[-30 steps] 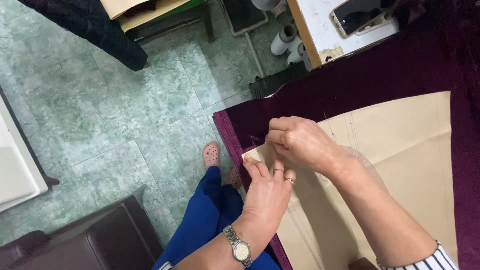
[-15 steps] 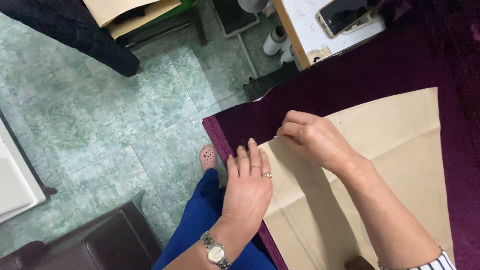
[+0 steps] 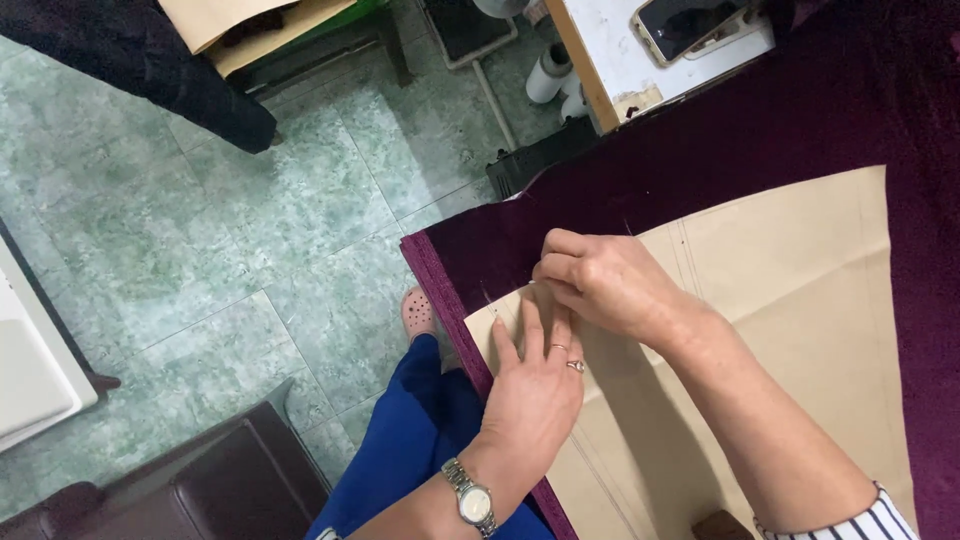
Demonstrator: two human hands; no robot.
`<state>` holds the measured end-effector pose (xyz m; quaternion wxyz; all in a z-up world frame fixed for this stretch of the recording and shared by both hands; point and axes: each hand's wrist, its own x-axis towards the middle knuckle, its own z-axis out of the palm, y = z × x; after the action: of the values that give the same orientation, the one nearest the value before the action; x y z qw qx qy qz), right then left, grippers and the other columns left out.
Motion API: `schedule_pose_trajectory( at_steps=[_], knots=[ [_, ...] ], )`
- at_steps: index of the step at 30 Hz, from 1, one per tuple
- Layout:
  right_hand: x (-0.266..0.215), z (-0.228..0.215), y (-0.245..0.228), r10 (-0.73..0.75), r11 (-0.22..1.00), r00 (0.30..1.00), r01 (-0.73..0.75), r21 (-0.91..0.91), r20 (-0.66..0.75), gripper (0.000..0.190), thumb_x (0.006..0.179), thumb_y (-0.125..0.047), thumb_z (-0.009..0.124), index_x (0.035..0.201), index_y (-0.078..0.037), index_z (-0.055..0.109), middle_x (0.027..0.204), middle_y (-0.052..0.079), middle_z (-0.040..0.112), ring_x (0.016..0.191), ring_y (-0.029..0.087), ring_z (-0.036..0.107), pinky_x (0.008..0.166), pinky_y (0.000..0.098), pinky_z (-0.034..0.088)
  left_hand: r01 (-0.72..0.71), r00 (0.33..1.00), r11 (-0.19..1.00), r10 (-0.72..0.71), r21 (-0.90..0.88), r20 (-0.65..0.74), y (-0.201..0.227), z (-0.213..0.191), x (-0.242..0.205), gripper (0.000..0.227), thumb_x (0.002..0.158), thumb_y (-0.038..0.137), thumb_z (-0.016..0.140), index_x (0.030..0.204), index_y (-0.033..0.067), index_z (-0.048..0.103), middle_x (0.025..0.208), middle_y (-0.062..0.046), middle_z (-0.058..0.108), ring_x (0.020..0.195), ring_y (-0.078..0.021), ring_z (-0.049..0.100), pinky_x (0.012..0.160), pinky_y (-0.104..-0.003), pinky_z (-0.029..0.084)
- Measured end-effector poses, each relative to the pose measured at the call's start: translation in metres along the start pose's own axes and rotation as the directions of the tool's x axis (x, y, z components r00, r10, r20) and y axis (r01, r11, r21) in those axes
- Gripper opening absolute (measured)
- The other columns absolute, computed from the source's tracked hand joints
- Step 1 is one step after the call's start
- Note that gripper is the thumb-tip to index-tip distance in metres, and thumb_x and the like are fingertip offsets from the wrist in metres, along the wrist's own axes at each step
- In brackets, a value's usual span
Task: The person places a paper pattern on a piece of purple fabric and uses a ruler and chalk to trace the pattern's outline. They then use pins to secure the pattern to the fabric.
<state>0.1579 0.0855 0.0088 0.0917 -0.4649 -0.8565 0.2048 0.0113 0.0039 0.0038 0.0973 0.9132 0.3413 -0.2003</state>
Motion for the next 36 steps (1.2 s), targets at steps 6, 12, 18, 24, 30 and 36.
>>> schedule_pose_trajectory(
  at_steps=[6, 12, 18, 24, 30, 36],
  knots=[
    [0.003, 0.000, -0.002, -0.057, 0.997, 0.998, 0.057, -0.054, -0.005, 0.008, 0.083, -0.003, 0.063, 0.080, -0.010, 0.063, 0.079, -0.001, 0.052, 0.047, 0.018, 0.049, 0.036, 0.0313, 0.040, 0.006, 1.000, 1.000, -0.006, -0.008, -0.021, 0.002, 0.005, 0.005, 0.059, 0.086, 0.036, 0.050, 0.139, 0.0103, 0.045, 0.154, -0.021, 0.025, 0.137, -0.0523, 0.024, 0.099, -0.070, 0.034],
    [0.001, 0.000, 0.006, -0.109, 0.970, 0.994, 0.105, -0.219, -0.008, 0.020, 0.079, 0.000, 0.059, 0.067, -0.015, 0.050, 0.071, -0.002, 0.044, 0.042, 0.018, 0.041, 0.040, 0.0322, 0.040, 0.043, 0.995, 0.996, -0.049, -0.072, -0.092, 0.005, 0.008, 0.010, 0.047, 0.085, 0.033, 0.051, 0.129, 0.0152, 0.057, 0.151, -0.019, 0.032, 0.135, -0.0553, 0.025, 0.096, -0.074, 0.033],
    [-0.009, -0.017, 0.016, 0.080, 0.994, 0.997, -0.079, -0.081, 0.010, 0.012, 0.083, -0.005, 0.055, 0.074, -0.012, 0.059, 0.078, -0.002, 0.049, 0.049, 0.021, 0.047, 0.038, 0.0348, 0.036, -0.023, 0.992, 1.000, 0.021, 0.014, 0.124, 0.004, -0.011, 0.016, 0.050, 0.091, 0.029, 0.044, 0.138, 0.0127, 0.047, 0.155, -0.022, 0.022, 0.132, -0.0631, 0.024, 0.092, -0.074, 0.037],
    [-0.004, -0.009, 0.016, -0.006, 0.996, 1.000, 0.006, -0.089, 0.000, 0.012, 0.078, -0.001, 0.057, 0.073, -0.011, 0.059, 0.079, -0.001, 0.052, 0.047, 0.024, 0.048, 0.039, 0.0362, 0.040, 0.035, 0.993, 0.999, -0.036, 0.014, 0.113, 0.011, -0.006, 0.029, 0.055, 0.092, 0.022, 0.037, 0.145, 0.0062, 0.035, 0.149, -0.019, 0.031, 0.126, -0.0619, 0.032, 0.091, -0.074, 0.038],
    [-0.003, -0.007, 0.013, -0.061, 0.991, 0.998, 0.058, -0.124, -0.028, 0.019, 0.081, 0.002, 0.058, 0.068, -0.011, 0.051, 0.074, -0.001, 0.045, 0.046, 0.019, 0.042, 0.043, 0.0310, 0.039, -0.012, 0.982, 1.000, 0.009, 0.017, 0.188, 0.006, -0.022, 0.031, 0.045, 0.090, 0.022, 0.052, 0.135, 0.0144, 0.052, 0.137, -0.017, 0.042, 0.123, -0.0594, 0.038, 0.094, -0.073, 0.037],
    [-0.006, -0.014, 0.018, -0.072, 0.979, 0.997, 0.069, -0.192, -0.008, 0.020, 0.076, -0.001, 0.058, 0.066, -0.012, 0.044, 0.070, -0.001, 0.042, 0.045, 0.020, 0.040, 0.046, 0.0318, 0.041, -0.025, 0.979, 0.999, 0.017, 0.040, 0.201, 0.008, -0.019, 0.033, 0.045, 0.093, 0.019, 0.045, 0.137, 0.0124, 0.049, 0.137, -0.019, 0.042, 0.120, -0.0616, 0.039, 0.093, -0.075, 0.037]
  ],
)
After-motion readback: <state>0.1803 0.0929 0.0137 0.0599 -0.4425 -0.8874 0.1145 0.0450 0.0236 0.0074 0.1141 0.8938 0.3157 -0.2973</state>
